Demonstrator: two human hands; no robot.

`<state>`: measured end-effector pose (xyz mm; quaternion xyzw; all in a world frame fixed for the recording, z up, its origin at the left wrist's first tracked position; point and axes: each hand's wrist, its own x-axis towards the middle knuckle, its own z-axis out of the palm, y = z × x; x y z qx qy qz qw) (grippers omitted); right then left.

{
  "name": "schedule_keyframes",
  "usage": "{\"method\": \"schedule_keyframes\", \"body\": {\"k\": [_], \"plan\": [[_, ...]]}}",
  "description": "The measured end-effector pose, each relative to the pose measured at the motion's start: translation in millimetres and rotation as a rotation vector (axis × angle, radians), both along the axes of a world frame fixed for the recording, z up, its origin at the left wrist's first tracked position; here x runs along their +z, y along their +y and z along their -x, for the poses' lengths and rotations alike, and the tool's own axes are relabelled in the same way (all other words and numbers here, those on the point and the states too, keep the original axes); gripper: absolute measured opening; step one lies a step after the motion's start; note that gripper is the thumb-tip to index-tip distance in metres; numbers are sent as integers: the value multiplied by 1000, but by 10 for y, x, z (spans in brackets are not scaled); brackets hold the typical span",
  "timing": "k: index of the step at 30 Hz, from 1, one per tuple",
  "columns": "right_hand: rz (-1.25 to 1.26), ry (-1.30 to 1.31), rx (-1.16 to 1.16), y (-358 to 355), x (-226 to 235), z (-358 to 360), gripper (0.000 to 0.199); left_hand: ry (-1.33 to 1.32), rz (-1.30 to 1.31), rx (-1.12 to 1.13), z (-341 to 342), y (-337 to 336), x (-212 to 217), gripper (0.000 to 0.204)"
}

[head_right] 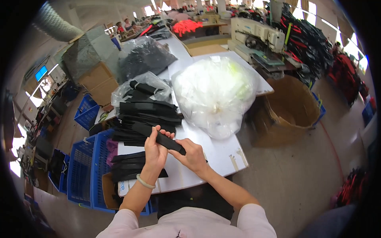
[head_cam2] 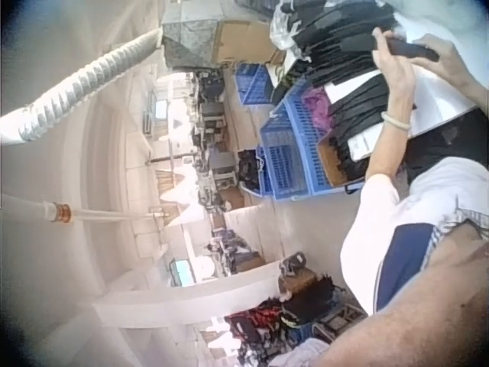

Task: Applying double-sided adhesive strips to black fabric components using a template on a workbench.

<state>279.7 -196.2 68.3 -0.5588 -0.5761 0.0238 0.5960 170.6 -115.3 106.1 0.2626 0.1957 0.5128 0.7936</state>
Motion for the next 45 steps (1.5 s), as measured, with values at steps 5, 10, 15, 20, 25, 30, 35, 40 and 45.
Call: {"method": "schedule_keyframes", "body": {"k": [5,10,15,20,25,30,35,40,45], "plan": [[67,178,72,-209,-7,54,27,95,-29,-83,3,-205,-135,28],[199,274,68,-410,-121,72,18,265,122,5,-80,-285,-235,37],[165,-41,-514,-302,-231,-1102,12,318,150,21,181,-141,-284,41],[350,-341,-609,299,-537,-1467,19,300,201,-101,68,-354,-306,40],[566,-500,-635,476,-654,-1402,22,294,209,-131,203,-316,-334,40],[399,-550,-647,379,-577,-1329,10,317,254,-137,285,-302,-404,41],[347,-538,-688,272,-260,-1385,7,289,265,-180,105,-334,-455,41],[293,612,-179,-382,326,-1083,15,264,100,-288,139,-314,-395,23],[398,1099,331,-595,205,-498,15,143,-12,-386,-97,-512,-332,30]]}}
